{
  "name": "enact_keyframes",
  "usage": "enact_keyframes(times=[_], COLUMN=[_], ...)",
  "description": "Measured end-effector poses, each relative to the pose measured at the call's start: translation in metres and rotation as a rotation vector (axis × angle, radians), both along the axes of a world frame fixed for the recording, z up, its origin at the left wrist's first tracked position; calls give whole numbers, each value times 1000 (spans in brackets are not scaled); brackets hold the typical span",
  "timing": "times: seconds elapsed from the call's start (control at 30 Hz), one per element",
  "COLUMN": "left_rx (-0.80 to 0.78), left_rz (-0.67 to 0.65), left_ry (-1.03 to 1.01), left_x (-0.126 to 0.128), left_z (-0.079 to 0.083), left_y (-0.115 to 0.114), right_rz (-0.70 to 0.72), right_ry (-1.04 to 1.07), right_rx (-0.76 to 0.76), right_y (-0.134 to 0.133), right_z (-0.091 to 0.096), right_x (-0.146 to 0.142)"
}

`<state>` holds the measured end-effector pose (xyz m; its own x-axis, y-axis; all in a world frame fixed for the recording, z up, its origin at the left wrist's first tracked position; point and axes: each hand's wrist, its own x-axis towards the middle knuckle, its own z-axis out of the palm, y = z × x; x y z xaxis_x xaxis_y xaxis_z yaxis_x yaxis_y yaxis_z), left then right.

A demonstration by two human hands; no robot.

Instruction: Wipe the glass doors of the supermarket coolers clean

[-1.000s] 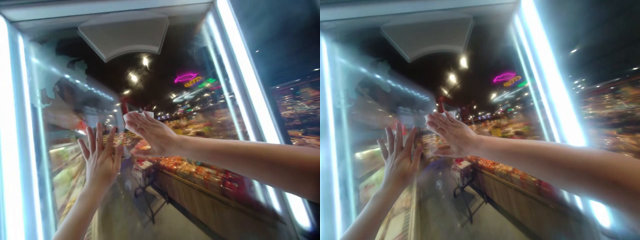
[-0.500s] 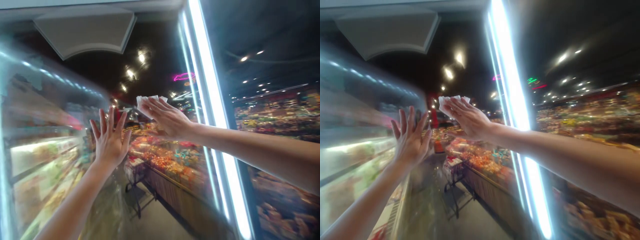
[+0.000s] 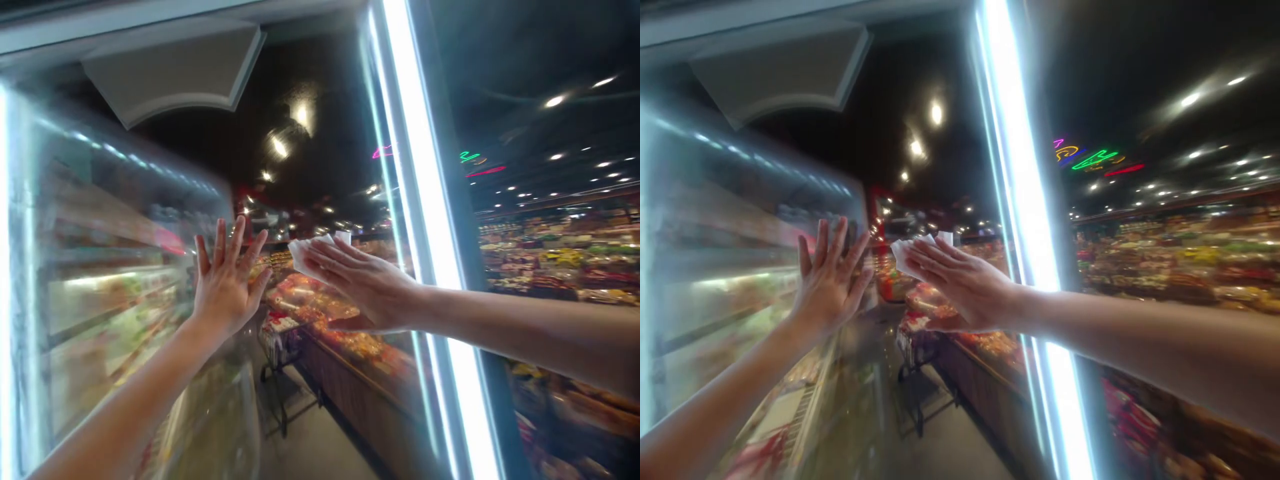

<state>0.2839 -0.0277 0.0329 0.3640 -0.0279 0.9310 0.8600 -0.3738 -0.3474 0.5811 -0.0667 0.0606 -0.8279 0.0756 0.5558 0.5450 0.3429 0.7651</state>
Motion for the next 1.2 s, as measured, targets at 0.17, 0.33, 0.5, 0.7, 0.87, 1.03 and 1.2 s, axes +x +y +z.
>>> enact_keyframes(times=[0.17,0.33,0.5,0.7,0.87,1.03,1.2], left_rx=[17,-8,-83,-118,-98,-5,49], left_rz=[29,85,140,177,191,181,150], left_ry=[-53,-62,-103,-177,-214,-215,-186], left_x=[-37,-86,-140,-202,-252,-294,-316], left_z=[-11,-26,-38,-45,-48,-46,-42], left_y=[7,11,15,17,20,23,31], right_rz=[-31,99,97,178,190,197,159], right_ry=[212,-88,121,-101,174,-37,41], right_rx=[70,-63,-17,-45,-35,-77,-38], right_y=[6,18,33,53,63,71,78], right_z=[8,-13,-2,-4,31,25,39], right_x=[-26,-83,-144,-215,-273,-326,-356])
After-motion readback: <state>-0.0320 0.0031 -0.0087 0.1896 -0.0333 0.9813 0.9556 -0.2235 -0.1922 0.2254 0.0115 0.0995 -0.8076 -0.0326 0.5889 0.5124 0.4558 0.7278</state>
